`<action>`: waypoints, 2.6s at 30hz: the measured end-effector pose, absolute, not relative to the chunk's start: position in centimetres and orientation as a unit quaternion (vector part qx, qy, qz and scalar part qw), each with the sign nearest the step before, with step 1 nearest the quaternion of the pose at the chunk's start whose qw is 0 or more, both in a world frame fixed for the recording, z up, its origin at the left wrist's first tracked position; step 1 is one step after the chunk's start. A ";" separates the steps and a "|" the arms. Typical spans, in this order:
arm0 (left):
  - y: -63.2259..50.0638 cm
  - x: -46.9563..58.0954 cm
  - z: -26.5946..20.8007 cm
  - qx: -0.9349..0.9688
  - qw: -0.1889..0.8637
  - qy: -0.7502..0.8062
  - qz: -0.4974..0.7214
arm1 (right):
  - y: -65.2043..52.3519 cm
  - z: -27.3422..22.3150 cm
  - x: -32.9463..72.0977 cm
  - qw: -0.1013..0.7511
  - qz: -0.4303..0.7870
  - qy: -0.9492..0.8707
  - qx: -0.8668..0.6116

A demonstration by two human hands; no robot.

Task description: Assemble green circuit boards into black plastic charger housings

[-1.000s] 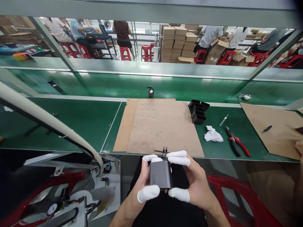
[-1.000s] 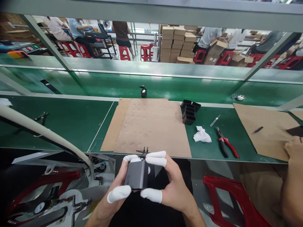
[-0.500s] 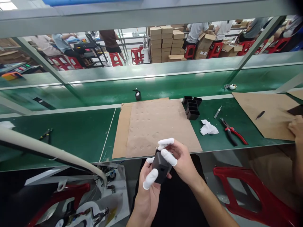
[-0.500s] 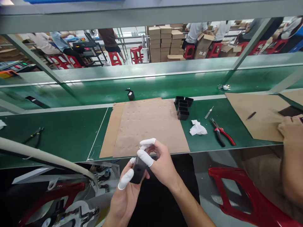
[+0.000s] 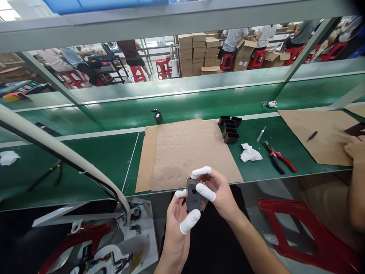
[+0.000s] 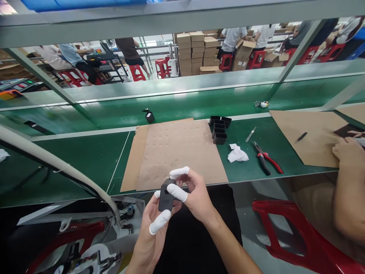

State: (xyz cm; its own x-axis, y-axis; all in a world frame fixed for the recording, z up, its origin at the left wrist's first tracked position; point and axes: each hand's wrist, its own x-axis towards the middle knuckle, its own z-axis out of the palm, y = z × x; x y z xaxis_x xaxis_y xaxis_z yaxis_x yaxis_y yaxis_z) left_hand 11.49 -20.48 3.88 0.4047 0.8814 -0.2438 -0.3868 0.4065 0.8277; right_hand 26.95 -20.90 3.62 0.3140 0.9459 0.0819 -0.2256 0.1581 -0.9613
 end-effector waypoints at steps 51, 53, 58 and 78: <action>-20.5 11.8 3.6 0.340 0.770 0.338 0.421 | -21.0 3.0 26.8 0.707 0.397 -0.401 -0.426; -20.2 11.5 3.1 0.380 0.744 0.341 0.432 | -21.2 2.5 26.8 0.711 0.386 -0.425 -0.405; -19.2 9.7 2.4 0.655 0.455 0.371 0.477 | -22.2 1.5 26.5 0.681 0.427 -0.434 -0.407; -18.3 9.1 1.7 0.755 0.377 0.375 0.384 | -23.7 1.7 23.7 0.678 0.441 -0.406 -0.426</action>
State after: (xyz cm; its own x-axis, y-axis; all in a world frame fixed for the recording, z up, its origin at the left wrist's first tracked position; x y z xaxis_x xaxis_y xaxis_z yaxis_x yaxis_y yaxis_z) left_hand 9.14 -18.35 1.72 0.4235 0.8559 0.2969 0.2763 -0.4341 0.8575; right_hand 23.73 -23.70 1.71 0.2803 0.9438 0.1753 -0.2520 0.2486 -0.9353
